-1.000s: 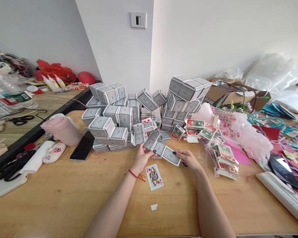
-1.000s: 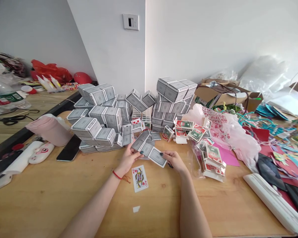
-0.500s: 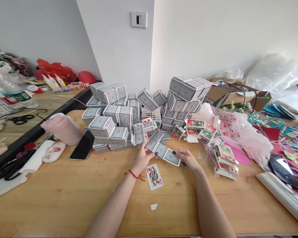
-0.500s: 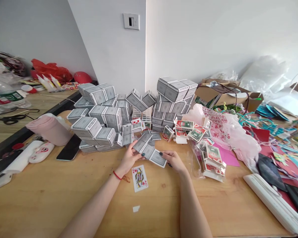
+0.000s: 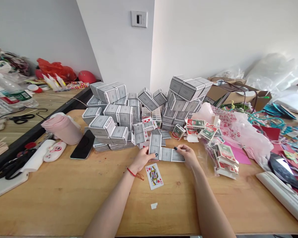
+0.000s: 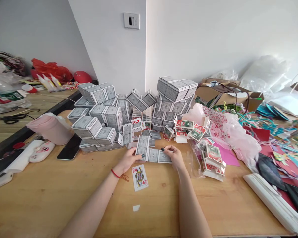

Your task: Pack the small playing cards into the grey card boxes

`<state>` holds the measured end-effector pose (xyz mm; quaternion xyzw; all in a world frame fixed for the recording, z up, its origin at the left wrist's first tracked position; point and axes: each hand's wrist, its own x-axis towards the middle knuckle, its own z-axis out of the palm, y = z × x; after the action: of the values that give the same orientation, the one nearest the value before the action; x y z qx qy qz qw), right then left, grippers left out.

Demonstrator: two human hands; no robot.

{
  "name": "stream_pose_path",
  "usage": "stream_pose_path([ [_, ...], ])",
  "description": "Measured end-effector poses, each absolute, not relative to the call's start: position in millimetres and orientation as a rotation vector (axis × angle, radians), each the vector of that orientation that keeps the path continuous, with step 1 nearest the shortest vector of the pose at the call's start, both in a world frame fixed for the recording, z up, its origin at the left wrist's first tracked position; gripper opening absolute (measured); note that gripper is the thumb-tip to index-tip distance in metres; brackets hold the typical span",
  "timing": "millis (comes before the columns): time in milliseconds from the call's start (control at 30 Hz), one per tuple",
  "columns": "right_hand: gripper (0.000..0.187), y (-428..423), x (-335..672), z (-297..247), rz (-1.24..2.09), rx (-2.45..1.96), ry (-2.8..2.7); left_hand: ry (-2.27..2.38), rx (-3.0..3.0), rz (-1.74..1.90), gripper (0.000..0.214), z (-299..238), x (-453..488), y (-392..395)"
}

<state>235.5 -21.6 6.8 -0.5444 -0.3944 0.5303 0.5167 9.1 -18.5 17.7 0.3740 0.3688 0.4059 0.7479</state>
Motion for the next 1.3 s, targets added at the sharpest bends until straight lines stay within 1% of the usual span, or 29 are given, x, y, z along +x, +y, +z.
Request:
stream_pose_path([
  [33, 0.034, -21.7, 235.8, 6.9, 1.285, -1.285, -0.927, 0.812, 0.821, 0.882, 0.031, 17.3, 9.4, -18.5],
  [100, 0.038, -22.5, 236.2, 7.7, 1.367, -1.206, -0.916, 0.818, 0.804, 0.910, 0.028, 16.2, 9.7, -17.7],
  [233, 0.038, -25.1, 236.9, 7.9, 1.546, -1.104, -0.970, 0.793, 0.769, 0.964, 0.036, 15.3, 7.5, -16.3],
  [367, 0.036, -25.9, 237.2, 3.3, 1.574, -1.161, -1.035, 0.765, 0.753, 0.949, 0.046, 15.8, 5.2, -16.6],
  [500, 0.036, -25.6, 231.9, -0.2, 1.529, -1.150, -1.063, 0.785, 0.744, 0.967, 0.049, 14.2, 6.4, -16.4],
  [633, 0.035, -25.0, 223.2, -1.6, 1.458, -1.122, -1.047, 0.788, 0.752, 0.988, 0.048, 12.6, 8.1, -16.1],
  [1033, 0.035, -24.5, 214.9, -3.6, 1.457, -1.145, -1.153, 0.759, 0.819, 0.989, 0.054, 11.1, 9.6, -17.3],
  [1300, 0.033, -25.3, 210.1, -0.5, 1.382, -1.180, -1.271, 0.762, 0.856, 1.009, 0.055, 7.8, 12.2, -18.4],
])
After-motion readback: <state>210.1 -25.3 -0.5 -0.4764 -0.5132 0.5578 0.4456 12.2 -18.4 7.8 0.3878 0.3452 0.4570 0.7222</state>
